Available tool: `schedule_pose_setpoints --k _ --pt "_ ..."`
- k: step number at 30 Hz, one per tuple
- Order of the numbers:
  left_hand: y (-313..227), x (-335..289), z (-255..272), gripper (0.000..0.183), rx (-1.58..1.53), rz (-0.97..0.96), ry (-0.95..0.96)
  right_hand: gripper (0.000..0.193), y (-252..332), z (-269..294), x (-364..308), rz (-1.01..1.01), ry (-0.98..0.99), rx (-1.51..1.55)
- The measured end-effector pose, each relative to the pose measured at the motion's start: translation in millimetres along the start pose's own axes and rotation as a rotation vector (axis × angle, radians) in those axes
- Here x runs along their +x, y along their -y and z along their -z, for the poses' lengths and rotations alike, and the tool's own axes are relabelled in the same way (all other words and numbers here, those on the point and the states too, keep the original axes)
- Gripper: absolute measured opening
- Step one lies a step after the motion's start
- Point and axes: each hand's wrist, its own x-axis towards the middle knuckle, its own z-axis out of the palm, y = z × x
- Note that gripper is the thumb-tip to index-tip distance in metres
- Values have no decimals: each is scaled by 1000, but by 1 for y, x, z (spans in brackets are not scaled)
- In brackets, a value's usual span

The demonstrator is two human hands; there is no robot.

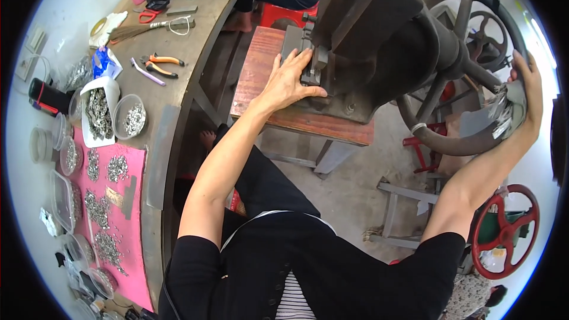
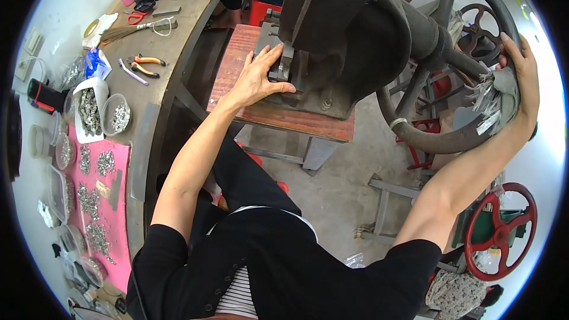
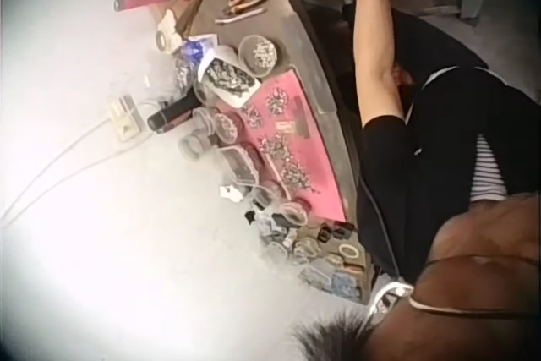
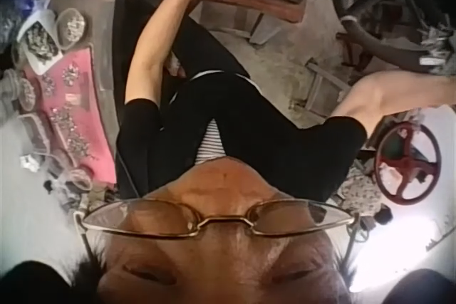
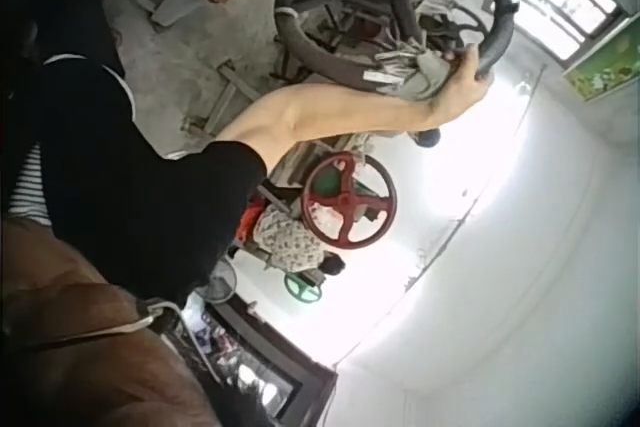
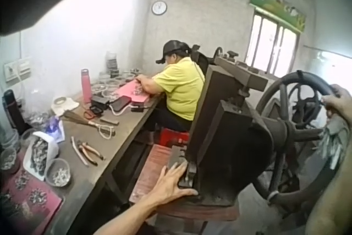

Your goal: The user is manually loading small metal components into an assembly jig and then using a manual press machine to process them.

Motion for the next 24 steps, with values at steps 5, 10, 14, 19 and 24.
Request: schedule_pose_setpoints --k 5,10,14,19,24 --pt "6 0 -1 108 11 6 1 44 -85 -79 -132 283 -616 59" --pt "12 -4 21 89 -168 60 4 30 -73 -31 -111 127 -325 -151" --pt "55 37 18 48 -759 161 -365 73 -36 -8 -46 228 -345 -223" --pt "54 84 -2 76 -337 150 26 76 -28 17 19 371 -345 -350" --pt "27 32 45 66 -127 -11 114 69 -21 28 42 376 -247 -392"
